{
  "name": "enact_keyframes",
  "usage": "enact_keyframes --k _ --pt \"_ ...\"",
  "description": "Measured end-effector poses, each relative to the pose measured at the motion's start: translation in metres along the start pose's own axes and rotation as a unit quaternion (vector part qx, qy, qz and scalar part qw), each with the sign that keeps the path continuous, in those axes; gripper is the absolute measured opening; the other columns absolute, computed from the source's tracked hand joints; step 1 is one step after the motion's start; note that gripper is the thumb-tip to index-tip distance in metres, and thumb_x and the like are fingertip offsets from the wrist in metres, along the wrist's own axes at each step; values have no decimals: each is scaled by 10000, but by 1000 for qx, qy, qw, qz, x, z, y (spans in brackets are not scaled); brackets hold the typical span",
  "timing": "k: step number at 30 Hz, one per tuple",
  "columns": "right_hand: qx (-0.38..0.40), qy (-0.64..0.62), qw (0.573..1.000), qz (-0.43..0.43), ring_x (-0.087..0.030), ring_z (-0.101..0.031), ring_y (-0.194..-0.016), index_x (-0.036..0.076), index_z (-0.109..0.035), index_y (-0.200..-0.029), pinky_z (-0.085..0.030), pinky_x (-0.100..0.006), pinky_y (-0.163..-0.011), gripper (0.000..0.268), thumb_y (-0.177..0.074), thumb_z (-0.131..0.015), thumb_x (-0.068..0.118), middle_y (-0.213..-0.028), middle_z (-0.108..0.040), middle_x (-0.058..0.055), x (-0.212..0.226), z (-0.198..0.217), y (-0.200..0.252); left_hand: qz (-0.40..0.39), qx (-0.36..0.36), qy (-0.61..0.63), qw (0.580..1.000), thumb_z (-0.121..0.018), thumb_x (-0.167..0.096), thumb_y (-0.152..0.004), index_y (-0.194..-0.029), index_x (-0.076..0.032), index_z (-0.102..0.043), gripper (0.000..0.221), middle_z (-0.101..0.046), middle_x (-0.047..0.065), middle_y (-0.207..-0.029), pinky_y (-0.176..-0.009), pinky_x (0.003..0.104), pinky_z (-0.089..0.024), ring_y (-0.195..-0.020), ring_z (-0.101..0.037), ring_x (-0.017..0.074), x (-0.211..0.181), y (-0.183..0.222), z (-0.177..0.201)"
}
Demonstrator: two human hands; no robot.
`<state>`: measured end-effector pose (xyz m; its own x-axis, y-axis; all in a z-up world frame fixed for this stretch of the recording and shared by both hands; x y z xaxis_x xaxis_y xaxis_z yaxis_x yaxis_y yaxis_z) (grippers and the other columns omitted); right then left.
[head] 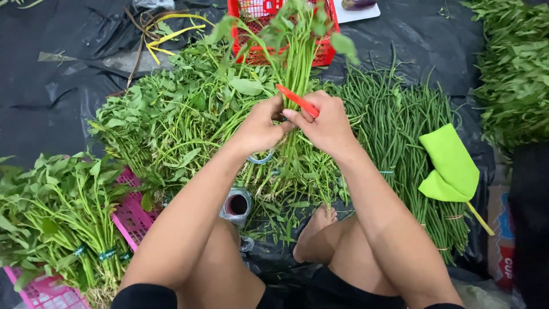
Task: Bundling water spinach by gathering stalks into bunches, trimming the root ends with a small blade, and securing them with tape.
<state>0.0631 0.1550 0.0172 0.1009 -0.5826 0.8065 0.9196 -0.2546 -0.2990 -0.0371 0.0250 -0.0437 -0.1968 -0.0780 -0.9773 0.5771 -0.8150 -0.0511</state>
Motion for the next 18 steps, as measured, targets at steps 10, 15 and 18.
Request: enact_keyframes --k 10,15,18 --pt "-81 -43 995 35 -243 -495 -551 134 -411 -573 -427 -306 -619 526 -912 -803 224 -545 -409 -52 35 -27 -19 14 -93 -49 994 -696 -119 -883 -1030 -48 -670 165 -726 118 -820 -701 374 -569 -714 -670 220 -64 23 33" --pt "-78 -151 985 -40 -117 -410 -533 158 -405 -564 -363 -239 -551 519 -901 -786 261 -498 -396 19 63 -47 -17 3 -184 -76 980 -716 -225 -911 -926 -129 -705 98 -598 26 -692 -526 262 -418 -604 -498 121 -83 56 52" --pt "-76 -158 984 -27 -107 -400 -527 150 -406 -562 -336 -240 -537 524 -909 -781 269 -492 -396 9 69 -70 -16 0 -232 -68 970 -661 -216 -959 -949 -114 -715 116 -574 49 -660 -525 264 -401 -595 -469 134 -92 76 60"
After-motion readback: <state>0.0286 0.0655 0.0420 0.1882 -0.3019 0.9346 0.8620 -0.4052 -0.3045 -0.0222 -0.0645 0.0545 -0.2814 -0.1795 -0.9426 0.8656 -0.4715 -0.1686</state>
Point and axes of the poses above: each hand's wrist, its own y-axis away from the middle knuckle, its own z-axis out of the back of the hand, x = y × z, the point moved 4 cm from there along -y, towards the middle knuckle
